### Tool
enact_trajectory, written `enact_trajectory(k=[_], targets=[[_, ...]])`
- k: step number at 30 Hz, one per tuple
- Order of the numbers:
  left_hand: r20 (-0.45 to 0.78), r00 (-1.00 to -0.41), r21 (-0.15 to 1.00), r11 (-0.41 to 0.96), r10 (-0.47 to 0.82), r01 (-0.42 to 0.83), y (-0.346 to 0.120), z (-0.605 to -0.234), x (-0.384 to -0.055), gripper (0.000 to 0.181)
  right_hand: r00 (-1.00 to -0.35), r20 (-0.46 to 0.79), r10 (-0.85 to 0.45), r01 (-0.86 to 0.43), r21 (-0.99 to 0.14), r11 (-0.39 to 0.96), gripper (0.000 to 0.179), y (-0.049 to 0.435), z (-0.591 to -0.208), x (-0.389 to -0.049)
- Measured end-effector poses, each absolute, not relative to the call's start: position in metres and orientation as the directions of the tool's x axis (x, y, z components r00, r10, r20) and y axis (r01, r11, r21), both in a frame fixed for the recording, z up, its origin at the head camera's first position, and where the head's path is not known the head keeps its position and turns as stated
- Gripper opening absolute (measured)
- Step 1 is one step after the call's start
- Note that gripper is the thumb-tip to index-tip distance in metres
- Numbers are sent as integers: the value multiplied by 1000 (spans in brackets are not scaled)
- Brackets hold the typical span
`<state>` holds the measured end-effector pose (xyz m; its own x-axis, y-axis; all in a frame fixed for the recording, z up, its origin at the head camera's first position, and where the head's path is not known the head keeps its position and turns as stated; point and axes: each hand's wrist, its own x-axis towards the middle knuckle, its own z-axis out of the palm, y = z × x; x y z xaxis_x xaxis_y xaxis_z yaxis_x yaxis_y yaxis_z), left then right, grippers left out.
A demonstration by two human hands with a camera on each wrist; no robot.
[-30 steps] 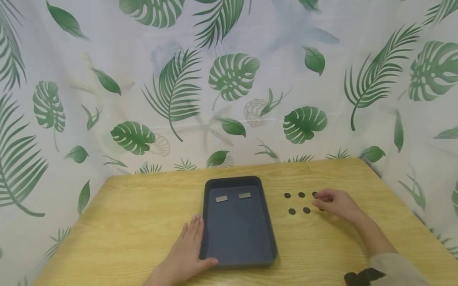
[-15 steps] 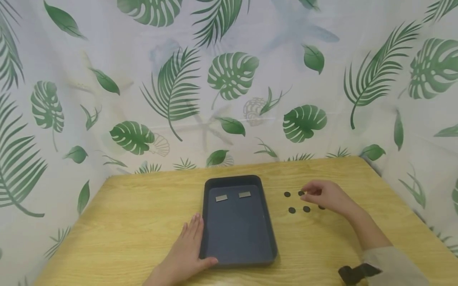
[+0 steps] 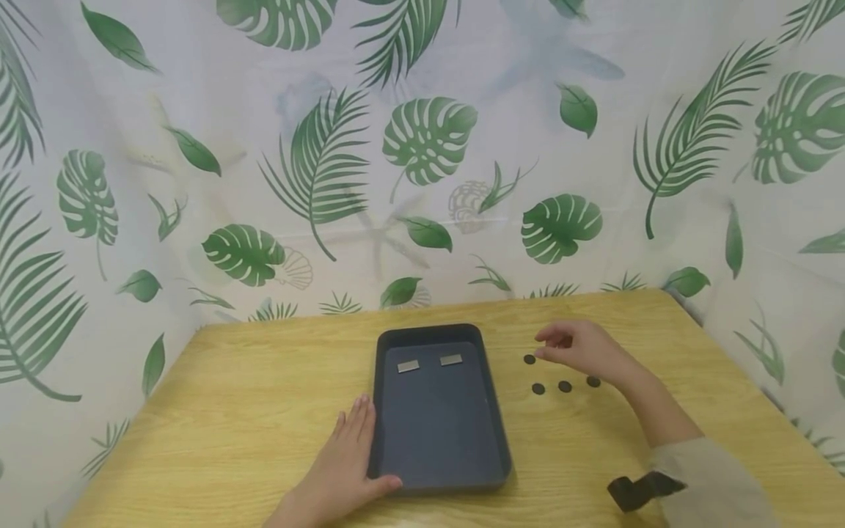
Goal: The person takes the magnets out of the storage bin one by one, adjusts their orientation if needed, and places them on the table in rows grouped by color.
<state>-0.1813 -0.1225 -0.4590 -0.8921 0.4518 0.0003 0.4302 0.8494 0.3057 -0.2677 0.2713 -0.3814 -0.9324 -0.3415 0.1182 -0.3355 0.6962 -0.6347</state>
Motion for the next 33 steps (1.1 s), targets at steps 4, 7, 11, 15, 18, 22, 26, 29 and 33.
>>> enact_trajectory(k=[4, 7, 11, 15, 18, 22, 26, 29, 33], targets=[[0, -891, 299, 850, 454, 433, -122, -460, -182, 111, -929, 106, -353, -335, -643, 689, 35, 266, -377, -271], [-4, -891, 303, 850, 454, 432, -122, -460, -182, 111, -926, 113, -361, -347, -633, 692, 35, 262, -376, -274], [-10, -890, 316, 846, 455, 429, -123, -461, -182, 110, -921, 118, -371, -357, -637, 684, 34, 254, -374, -278], [-7, -891, 320, 845, 453, 428, -124, -462, -182, 110, -913, 106, -394, -362, -656, 662, 35, 243, -372, -283], [-4, -892, 318, 846, 453, 428, -123, -462, -183, 110, -902, 111, -416, -383, -651, 656, 36, 236, -369, -287], [-10, -890, 321, 844, 456, 429, -123, -462, -184, 110, -893, 124, -432, -404, -644, 650, 33, 227, -366, -293], [-10, -888, 321, 843, 459, 432, -123, -461, -184, 110, -884, 141, -446, -426, -637, 643, 31, 217, -364, -299], [-4, -888, 317, 843, 461, 436, -123, -462, -184, 109, -873, 152, -463, -445, -636, 631, 30, 210, -366, -303], [1, -889, 315, 844, 458, 435, -124, -463, -183, 109, -855, 167, -491, -471, -647, 600, 28, 202, -368, -308]])
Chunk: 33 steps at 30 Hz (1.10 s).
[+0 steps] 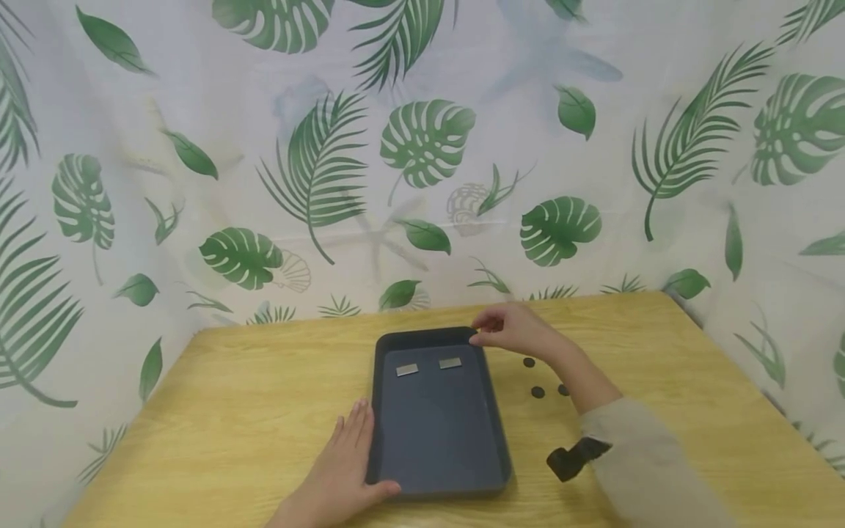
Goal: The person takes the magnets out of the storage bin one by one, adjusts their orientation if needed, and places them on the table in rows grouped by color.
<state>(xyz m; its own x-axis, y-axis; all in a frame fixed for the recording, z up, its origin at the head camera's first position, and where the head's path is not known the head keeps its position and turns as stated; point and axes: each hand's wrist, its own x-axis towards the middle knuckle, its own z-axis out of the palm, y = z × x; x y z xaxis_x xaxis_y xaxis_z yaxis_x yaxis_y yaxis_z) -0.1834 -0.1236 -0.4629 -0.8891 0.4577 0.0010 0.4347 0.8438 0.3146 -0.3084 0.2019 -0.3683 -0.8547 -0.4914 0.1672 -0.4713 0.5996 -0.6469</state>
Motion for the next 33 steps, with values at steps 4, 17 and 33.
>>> enact_trajectory(k=[4, 17, 33], targets=[[0, -890, 317, 845, 455, 431, -124, -464, -183, 109, -848, 163, -505, -472, -664, 579, 30, 194, -370, -311], [13, -895, 299, 852, 446, 429, -123, -462, -182, 110, -817, 131, -561, -481, -690, 540, 25, 166, -374, -324], [-30, -897, 321, 854, 441, 409, -122, -463, -185, 110, -815, 77, -574, -417, -765, 491, 27, 138, -390, -329]])
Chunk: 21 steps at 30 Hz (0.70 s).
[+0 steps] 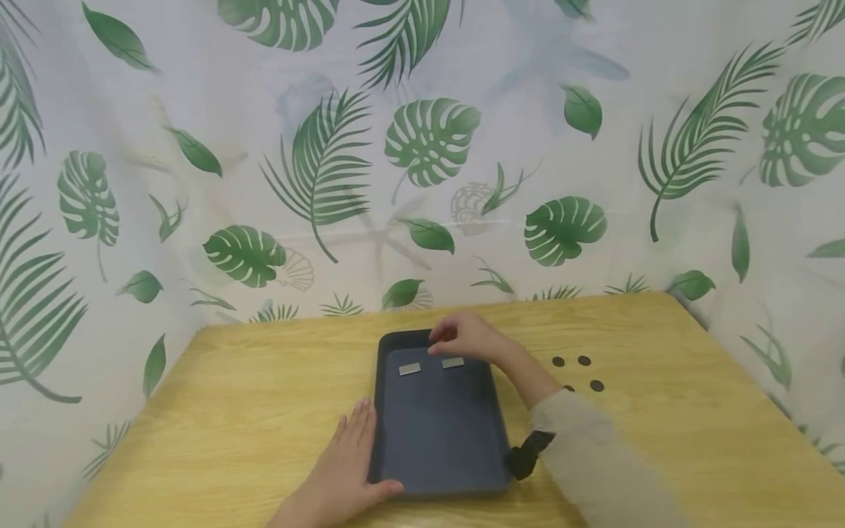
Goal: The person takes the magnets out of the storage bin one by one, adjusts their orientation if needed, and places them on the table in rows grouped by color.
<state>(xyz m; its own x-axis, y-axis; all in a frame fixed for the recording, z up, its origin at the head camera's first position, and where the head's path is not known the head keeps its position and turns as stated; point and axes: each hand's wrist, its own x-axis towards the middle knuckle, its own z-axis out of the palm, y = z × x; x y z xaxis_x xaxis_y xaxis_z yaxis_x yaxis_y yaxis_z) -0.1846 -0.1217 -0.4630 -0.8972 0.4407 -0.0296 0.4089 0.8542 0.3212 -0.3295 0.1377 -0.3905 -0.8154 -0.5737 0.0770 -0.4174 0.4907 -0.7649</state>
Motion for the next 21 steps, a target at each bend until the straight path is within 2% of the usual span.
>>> enact_trajectory(k=[9, 15, 21], targets=[[-28, -894, 320, 851, 448, 417, -123, -462, -185, 110, -822, 103, -561, -418, -777, 470, 26, 115, -408, -336], [-21, -894, 316, 852, 447, 418, -124, -463, -186, 109, -879, 156, -450, -382, -794, 472, 24, 104, -429, -337], [-17, -889, 319, 845, 457, 429, -124, -462, -185, 108, -928, 139, -347, -303, -824, 480, 24, 100, -449, -339]])
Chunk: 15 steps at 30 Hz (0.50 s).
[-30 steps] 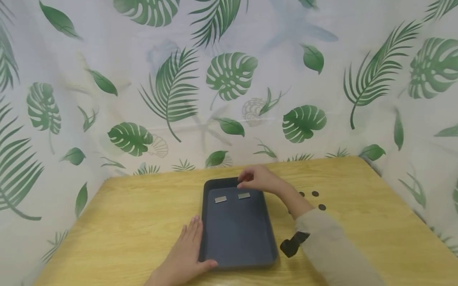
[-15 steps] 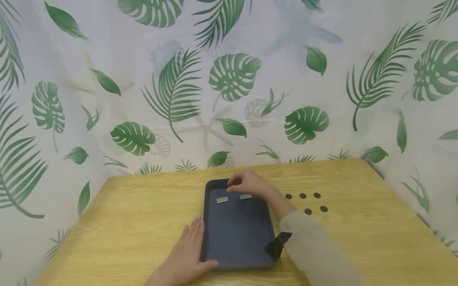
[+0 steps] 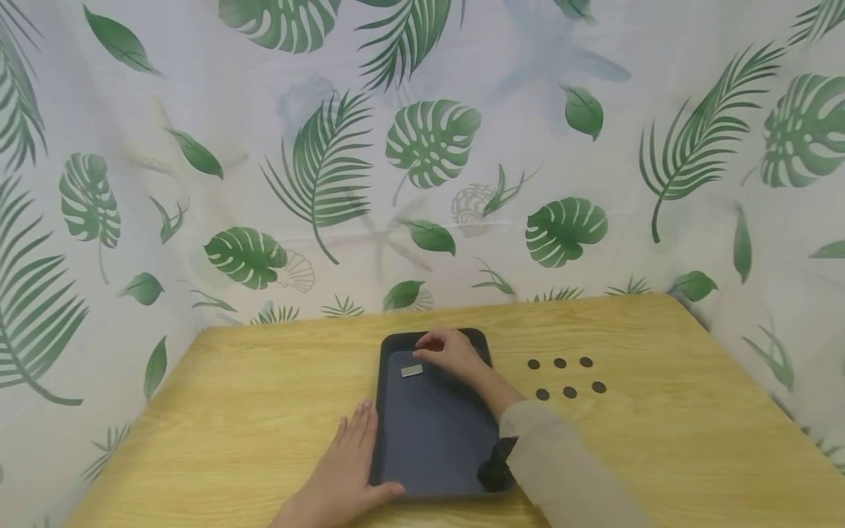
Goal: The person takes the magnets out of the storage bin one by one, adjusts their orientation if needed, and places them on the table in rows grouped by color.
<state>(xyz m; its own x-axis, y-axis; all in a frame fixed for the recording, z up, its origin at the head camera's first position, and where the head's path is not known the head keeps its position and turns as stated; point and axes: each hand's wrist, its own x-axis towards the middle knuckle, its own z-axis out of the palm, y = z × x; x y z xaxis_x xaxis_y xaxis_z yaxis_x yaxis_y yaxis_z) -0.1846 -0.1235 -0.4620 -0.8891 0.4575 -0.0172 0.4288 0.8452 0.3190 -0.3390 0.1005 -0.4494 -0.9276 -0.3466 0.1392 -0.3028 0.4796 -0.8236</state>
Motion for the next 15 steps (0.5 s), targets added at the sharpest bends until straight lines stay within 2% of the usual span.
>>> enact_trajectory(k=[8, 15], targets=[[-15, -888, 331, 841, 459, 428, -123, -459, -184, 107, -905, 152, -398, -354, -787, 506, 28, 102, -461, -343], [-29, -889, 341, 841, 457, 421, -122, -460, -183, 106, -836, 193, -514, -501, -648, 573, 27, 100, -467, -339]])
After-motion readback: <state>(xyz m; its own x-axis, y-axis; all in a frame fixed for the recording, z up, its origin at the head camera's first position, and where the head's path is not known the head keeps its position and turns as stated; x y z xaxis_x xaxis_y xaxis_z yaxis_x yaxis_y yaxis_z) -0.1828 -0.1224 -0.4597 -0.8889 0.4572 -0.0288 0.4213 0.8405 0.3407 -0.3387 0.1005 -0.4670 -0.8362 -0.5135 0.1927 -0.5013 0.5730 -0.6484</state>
